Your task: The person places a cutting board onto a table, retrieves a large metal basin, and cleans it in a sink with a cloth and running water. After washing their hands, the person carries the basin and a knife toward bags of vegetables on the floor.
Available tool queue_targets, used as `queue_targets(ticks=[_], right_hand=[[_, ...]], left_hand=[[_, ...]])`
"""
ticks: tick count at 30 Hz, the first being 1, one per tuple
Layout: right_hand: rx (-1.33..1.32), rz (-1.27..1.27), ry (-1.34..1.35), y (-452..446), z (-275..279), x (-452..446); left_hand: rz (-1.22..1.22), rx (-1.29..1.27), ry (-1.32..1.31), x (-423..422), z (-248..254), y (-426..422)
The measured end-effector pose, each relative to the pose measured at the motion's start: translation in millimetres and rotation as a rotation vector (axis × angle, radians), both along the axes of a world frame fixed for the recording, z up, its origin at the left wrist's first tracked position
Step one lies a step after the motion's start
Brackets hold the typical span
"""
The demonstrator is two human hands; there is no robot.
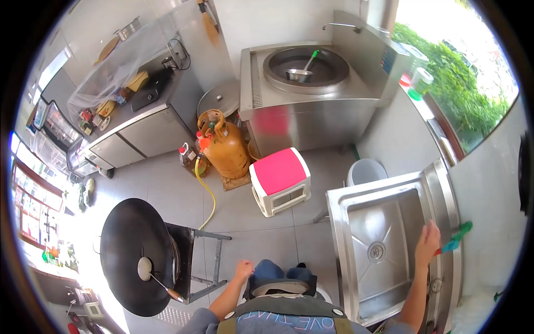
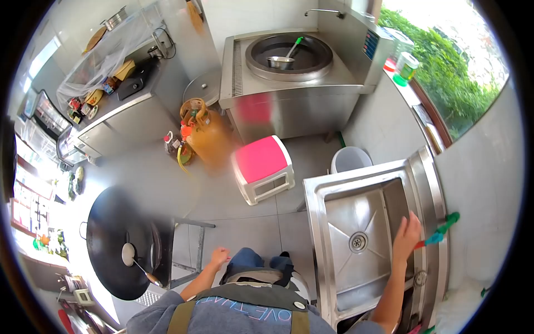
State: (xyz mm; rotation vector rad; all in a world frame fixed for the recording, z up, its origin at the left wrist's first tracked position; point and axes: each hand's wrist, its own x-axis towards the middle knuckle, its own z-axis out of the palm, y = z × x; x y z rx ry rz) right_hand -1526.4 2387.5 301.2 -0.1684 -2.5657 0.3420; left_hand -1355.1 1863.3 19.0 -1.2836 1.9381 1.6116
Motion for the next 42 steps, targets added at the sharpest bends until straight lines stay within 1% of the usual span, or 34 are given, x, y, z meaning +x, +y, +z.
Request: queue_targets(ticks=[2,3,4,5,7,9,10,11,12,14,15,16,17,18,19,21,22,24,25,26,27,28,31,35,36,38,41,42], right_hand=[[-0.065,0.235,-0.003,-64,9,-72],[-0.125,0.302,-0.081,-89,6,-105],[-0.22,0.347,-0.098,-120,-2,-137],[-0.161,0.472,-0.062,-145,-9,-164],[-0.059,0.529,-0.209,-199,-6,-208],[-0.046,0.613,-0.266,-234,-29,-250],[-0.072,0.575,-0.356,-249,-37,-268],[-0.063,0.547,-0.425,-259,-53,-293],[-0.029,0.55,-0.499,-258,-76,-319],[-0.181,0.608,-0.429,-244,-124,-377],[-0.11,0.594,-0.459,-239,-130,-399],[-0.056,0.522,-0.464,-229,-156,-436],[-0.029,0.475,-0.655,-287,-64,-408],[0.28,0.827,-0.47,-231,-133,-483],[0.355,0.733,-0.521,-255,-121,-498],[0.496,0.527,-0.617,-310,-74,-504],[0.56,0.411,-0.725,-330,-64,-524],[0.588,0.515,-0.548,-333,-95,-596],[0.597,0.559,-0.458,-333,-112,-637],[0.526,0.679,-0.315,-331,-131,-674],[0.481,0.7,-0.414,-352,-121,-693],[0.471,0.723,-0.426,-374,-105,-701],[0.441,0.787,-0.461,-422,-65,-713],[0.527,0.784,-0.546,-459,-36,-717],[0.461,0.782,-0.424,-456,-65,-738],[0.327,0.764,-0.184,-442,-153,-794],[0.509,0.68,-0.353,-446,-150,-810],[0.554,0.664,-0.422,-449,-140,-808]], left_hand=[[0.087,0.023,0.058,-9,-11,-16],[0.122,0.018,0.025,-18,-13,-23],[0.154,0.01,-0.002,-29,-10,-33],[0.185,0.0,-0.034,-37,-11,-45],[0.117,0.048,-0.091,-38,-34,-78],[0.039,0.044,-0.089,-71,-62,-117],[0.036,0.016,-0.082,-82,-70,-130],[0.074,-0.012,-0.077,-91,-72,-140],[0.112,-0.05,-0.027,-113,-46,-145],[-0.338,-0.398,0.015,-156,-6,-173],[-0.245,-0.37,-0.031,-178,7,-181],[-0.178,-0.337,-0.066,-201,18,-192],[-0.034,-0.372,0.027,-219,32,-197],[0.088,-0.411,0.121,-234,48,-198],[0.148,-0.362,0.099,-248,55,-202],[0.255,-0.266,0.056,-272,63,-203],[0.258,-0.276,0.052,-281,65,-202],[0.271,-0.302,0.043,-289,68,-193],[0.288,-0.317,-0.022,-292,58,-188],[0.297,-0.33,-0.09,-290,48,-182],[0.332,-0.305,-0.124,-290,50,-174],[0.368,-0.281,-0.157,-293,52,-167],[0.441,-0.199,-0.158,-300,31,-149],[0.59,-0.191,-0.142,-321,52,-129],[0.608,-0.205,-0.142,-323,54,-127],[0.639,-0.217,-0.153,-324,55,-123],[0.649,-0.246,-0.199,-318,48,-119],[0.633,-0.278,-0.224,-315,45,-119]])
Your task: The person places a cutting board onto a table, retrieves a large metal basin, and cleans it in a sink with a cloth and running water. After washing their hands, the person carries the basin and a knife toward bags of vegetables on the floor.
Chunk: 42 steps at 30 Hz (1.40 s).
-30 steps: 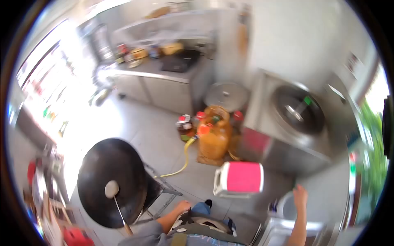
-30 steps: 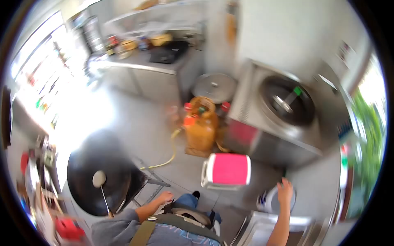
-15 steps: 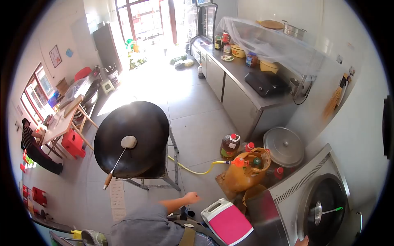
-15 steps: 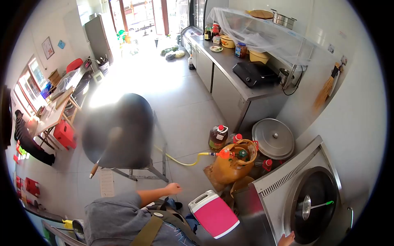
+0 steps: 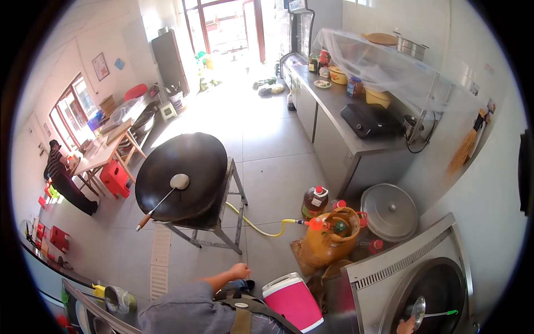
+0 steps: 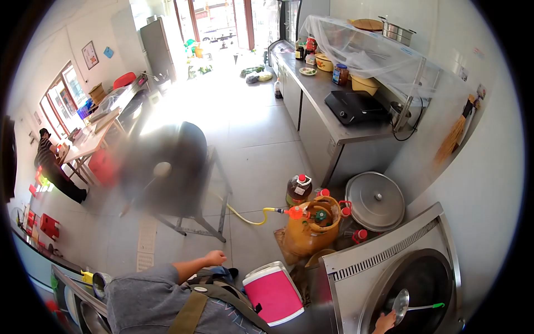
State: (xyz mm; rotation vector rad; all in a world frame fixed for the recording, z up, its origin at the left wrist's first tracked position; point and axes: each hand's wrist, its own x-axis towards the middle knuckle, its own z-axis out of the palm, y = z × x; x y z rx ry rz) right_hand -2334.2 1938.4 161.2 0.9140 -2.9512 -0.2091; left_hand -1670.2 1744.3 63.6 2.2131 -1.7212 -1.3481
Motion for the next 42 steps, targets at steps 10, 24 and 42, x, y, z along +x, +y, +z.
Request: queue_targets(ticks=[10,24,42], right_hand=[[0.306,0.011,-0.011,10,14,-15],[0.146,-0.081,0.18,-18,-22,-35],[0.034,-0.167,0.199,-52,-25,-53]], left_hand=[[-0.033,0.034,-0.111,6,6,5],[0.007,0.001,-0.112,8,-1,7],[0.065,0.003,-0.182,25,-2,26]])
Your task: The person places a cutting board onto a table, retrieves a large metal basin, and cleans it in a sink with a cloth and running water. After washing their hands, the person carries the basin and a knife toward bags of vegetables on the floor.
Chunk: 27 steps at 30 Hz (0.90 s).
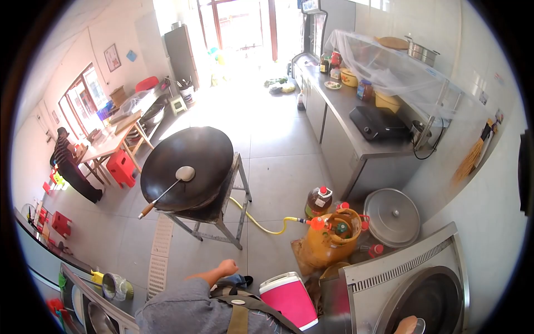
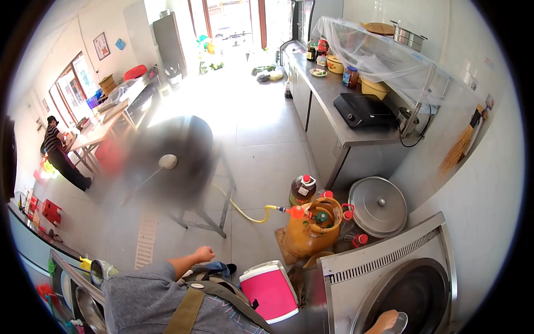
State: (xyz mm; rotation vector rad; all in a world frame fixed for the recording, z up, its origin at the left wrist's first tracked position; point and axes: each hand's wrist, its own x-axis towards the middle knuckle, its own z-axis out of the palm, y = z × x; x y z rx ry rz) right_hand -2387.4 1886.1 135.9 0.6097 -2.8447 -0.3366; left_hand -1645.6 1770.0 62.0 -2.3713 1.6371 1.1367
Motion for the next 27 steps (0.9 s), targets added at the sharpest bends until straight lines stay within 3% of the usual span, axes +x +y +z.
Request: queue_targets(ticks=[5,12,18,21,22,24,25,26,27], right_hand=[[-0.067,0.011,-0.002,3,-18,-17],[-0.184,-0.036,-0.077,-7,3,-2],[-0.327,-0.22,-0.187,-15,-5,-20],[-0.481,-0.247,-0.194,-24,19,0],[-0.531,-0.131,-0.13,-18,-20,-25],[-0.552,-0.161,-0.362,-8,-61,-52],[-0.791,-0.283,-0.638,-19,33,8],[-0.339,0.01,-0.229,-1,-24,-31],[-0.748,-0.047,-0.269,13,-17,-27]], left_hand=[[-0.01,0.002,-0.008,-8,4,2],[-0.064,-0.008,-0.024,-19,9,-4],[-0.085,-0.012,-0.013,-30,12,-9],[-0.041,-0.06,0.025,-28,10,-4],[-0.059,-0.066,0.042,-29,8,-5],[-0.08,0.027,0.042,-27,12,-7],[-0.025,-0.002,0.102,-19,-1,-6],[0.074,0.016,0.19,-18,1,-4],[0.134,0.046,0.25,-18,6,-3]])
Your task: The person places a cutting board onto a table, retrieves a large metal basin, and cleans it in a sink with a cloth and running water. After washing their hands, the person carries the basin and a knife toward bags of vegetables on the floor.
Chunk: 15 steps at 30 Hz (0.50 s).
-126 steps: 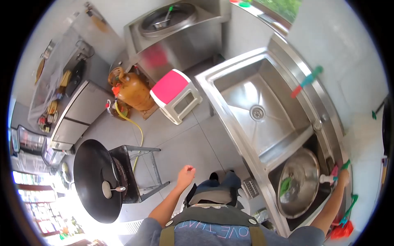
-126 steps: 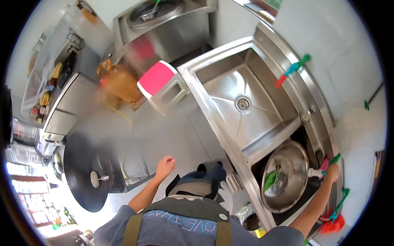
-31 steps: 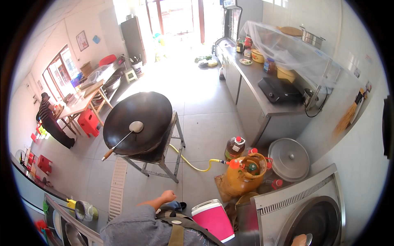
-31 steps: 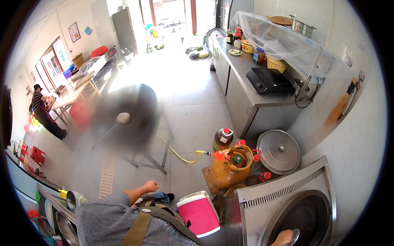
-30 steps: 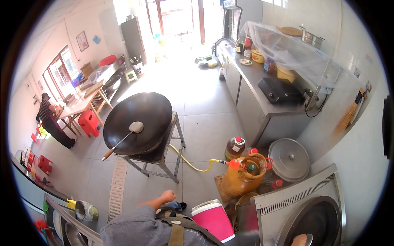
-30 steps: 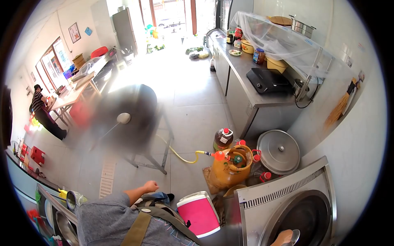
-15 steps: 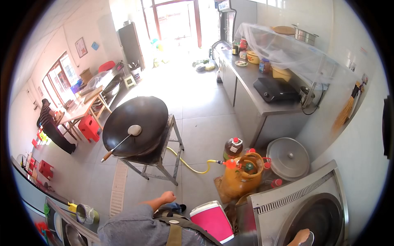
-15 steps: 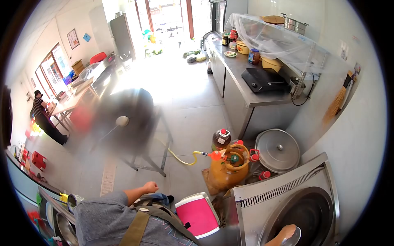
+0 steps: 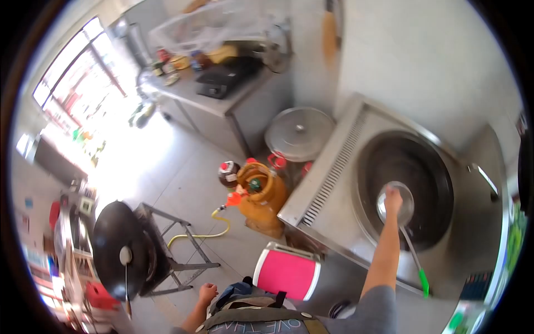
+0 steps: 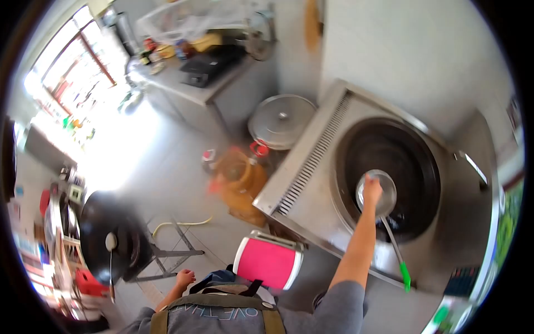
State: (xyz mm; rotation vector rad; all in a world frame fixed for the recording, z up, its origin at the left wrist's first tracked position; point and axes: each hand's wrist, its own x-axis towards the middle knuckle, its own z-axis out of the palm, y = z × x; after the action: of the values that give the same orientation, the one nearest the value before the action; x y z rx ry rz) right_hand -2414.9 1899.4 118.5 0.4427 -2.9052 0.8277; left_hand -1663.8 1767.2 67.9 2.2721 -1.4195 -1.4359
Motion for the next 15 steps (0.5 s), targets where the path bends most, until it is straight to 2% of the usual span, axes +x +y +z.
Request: queue_targets(ticks=[2,5,8,9,12,15], right_hand=[[-0.007,-0.131,0.241,33,11,2],[0.475,-0.344,0.4,108,23,15],[0.666,-0.529,-0.035,187,12,28],[0.629,-0.506,-0.112,200,27,40],[0.671,-0.295,-0.119,242,24,42],[0.558,-0.152,-0.197,253,30,38]], left_hand=[[0.001,0.033,0.044,0,7,0],[-0.023,0.074,0.011,6,2,-4],[-0.029,0.104,0.002,13,-1,-9],[-0.031,0.095,-0.024,8,2,-12],[-0.087,0.047,-0.045,2,5,-18],[-0.301,-0.021,-0.177,-1,-3,-28]])
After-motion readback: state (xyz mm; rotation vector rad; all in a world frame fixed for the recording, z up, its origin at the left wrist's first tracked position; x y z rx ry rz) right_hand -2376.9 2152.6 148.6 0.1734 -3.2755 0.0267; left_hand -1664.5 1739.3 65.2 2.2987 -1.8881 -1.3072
